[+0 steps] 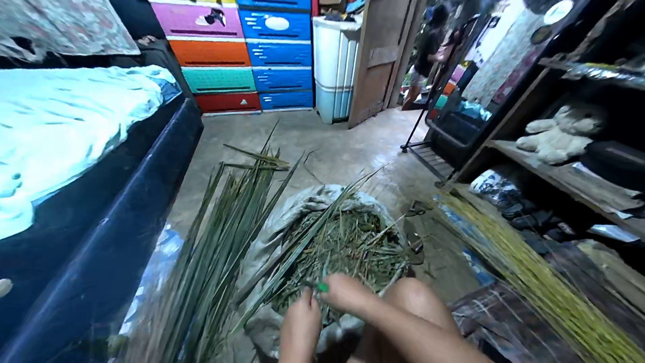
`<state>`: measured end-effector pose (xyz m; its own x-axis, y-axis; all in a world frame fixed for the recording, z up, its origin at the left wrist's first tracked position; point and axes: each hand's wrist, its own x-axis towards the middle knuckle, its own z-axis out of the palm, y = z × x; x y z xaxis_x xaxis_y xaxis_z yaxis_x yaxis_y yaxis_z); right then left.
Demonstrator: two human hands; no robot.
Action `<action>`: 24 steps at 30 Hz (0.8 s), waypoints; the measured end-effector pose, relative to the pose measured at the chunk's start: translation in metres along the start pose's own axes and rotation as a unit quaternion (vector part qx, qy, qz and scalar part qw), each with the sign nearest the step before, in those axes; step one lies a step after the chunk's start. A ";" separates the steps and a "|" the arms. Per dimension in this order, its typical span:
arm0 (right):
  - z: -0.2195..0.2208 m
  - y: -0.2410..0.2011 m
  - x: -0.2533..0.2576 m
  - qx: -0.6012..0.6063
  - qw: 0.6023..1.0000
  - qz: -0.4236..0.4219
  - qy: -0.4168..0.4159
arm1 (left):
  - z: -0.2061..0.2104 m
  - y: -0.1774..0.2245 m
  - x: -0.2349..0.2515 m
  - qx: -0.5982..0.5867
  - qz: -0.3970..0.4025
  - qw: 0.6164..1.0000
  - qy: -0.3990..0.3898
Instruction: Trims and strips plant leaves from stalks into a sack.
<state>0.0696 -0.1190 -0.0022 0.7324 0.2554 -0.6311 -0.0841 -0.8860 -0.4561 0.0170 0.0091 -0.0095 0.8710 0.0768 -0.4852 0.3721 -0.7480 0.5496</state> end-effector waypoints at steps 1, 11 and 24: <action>0.002 0.000 0.003 -0.018 1.000 0.014 0.011 | 0.000 0.000 -0.002 0.008 0.004 1.000 -0.003; -0.003 0.004 0.009 -0.011 1.000 0.013 0.023 | 0.002 -0.011 0.004 -0.029 0.021 0.999 -0.018; -0.006 0.020 0.035 0.242 0.969 -0.006 0.054 | 0.005 -0.015 0.004 -0.085 0.050 0.993 -0.058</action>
<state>0.0976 -0.1298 -0.0294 0.7996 0.1991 -0.5665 -0.3631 -0.5911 -0.7202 0.0133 0.0174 -0.0229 0.8675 -0.0754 -0.4916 0.3427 -0.6258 0.7007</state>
